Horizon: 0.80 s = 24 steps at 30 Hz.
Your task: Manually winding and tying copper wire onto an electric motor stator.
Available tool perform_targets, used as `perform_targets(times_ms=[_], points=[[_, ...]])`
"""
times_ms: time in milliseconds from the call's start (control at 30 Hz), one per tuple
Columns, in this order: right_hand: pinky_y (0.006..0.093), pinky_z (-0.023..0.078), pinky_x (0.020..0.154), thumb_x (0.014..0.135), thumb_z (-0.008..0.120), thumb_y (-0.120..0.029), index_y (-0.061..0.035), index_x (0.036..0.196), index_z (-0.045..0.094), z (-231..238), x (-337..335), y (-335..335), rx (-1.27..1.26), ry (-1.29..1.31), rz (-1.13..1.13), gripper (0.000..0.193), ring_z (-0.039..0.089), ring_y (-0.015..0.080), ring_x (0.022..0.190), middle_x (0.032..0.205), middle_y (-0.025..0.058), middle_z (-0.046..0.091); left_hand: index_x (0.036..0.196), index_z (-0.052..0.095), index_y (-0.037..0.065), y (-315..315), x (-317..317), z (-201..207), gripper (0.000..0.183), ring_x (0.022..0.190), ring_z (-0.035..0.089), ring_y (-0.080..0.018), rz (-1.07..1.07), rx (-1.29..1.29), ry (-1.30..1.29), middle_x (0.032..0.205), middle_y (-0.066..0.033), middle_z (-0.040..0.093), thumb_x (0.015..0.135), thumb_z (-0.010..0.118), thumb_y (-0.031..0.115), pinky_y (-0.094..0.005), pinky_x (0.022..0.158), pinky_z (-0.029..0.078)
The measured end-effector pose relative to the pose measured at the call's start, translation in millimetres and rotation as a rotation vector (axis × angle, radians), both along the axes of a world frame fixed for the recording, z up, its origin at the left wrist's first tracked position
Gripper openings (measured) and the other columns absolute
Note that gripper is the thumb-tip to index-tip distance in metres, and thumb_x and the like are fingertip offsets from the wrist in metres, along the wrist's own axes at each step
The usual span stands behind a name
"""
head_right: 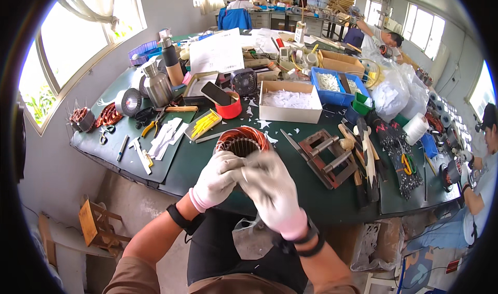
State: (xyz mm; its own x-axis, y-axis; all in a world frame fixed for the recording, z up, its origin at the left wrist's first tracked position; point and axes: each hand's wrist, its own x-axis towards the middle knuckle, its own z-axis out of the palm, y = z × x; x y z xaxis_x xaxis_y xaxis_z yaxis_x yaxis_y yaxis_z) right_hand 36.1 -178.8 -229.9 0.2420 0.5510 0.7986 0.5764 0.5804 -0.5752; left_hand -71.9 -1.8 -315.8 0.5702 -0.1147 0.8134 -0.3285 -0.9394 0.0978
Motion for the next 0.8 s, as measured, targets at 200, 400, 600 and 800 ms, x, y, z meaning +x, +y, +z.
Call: perform_targets(times_ms=[200,400,600,800], points=[[0.0231,0.045,0.061,0.113,0.059,-0.019,0.0029,0.098,0.069,-55.9,-14.7,-7.1,-0.124,0.742,0.204,0.028,0.058,0.0059,0.068,0.079,0.0055,0.07,0.106,0.074,0.005,9.8,-0.4,-8.2,0.036,0.099,0.072,-0.0338,-0.072,-0.148,0.023,0.112,-0.0121,0.074,0.071,0.08,-0.005,-0.0457,0.09,0.058],[0.0272,0.053,0.067,0.112,0.058,-0.014,0.006,0.091,0.067,-119.7,4.5,-24.6,-0.345,0.6,0.072,0.03,0.065,0.0096,0.07,0.078,0.0084,0.074,0.113,0.074,0.005,1.7,5.5,-0.1,0.036,0.099,0.071,-0.0335,-0.039,-0.199,0.018,0.111,-0.0108,0.074,0.078,0.084,0.003,-0.044,0.09,0.057],[0.0221,0.042,0.06,0.114,0.059,-0.019,0.0026,0.101,0.066,-99.2,-3.0,-9.4,-0.31,0.535,0.165,0.025,0.053,0.0046,0.065,0.083,0.0059,0.072,0.106,0.076,0.006,-30.7,10.3,18.9,0.041,0.092,0.067,-0.0338,0.257,-0.256,0.186,0.097,-0.0109,0.07,0.071,0.093,0.019,-0.0447,0.087,0.052],[0.0226,0.043,0.061,0.113,0.058,-0.015,0.0036,0.097,0.069,-123.8,-9.2,-20.4,-0.274,0.302,0.069,0.027,0.054,0.0051,0.066,0.082,0.0038,0.069,0.086,0.07,0.006,-38.9,28.2,7.5,0.029,0.084,0.064,-0.0335,0.388,-0.227,0.078,0.084,-0.0094,0.062,0.073,0.092,0.019,-0.0455,0.08,0.049]])
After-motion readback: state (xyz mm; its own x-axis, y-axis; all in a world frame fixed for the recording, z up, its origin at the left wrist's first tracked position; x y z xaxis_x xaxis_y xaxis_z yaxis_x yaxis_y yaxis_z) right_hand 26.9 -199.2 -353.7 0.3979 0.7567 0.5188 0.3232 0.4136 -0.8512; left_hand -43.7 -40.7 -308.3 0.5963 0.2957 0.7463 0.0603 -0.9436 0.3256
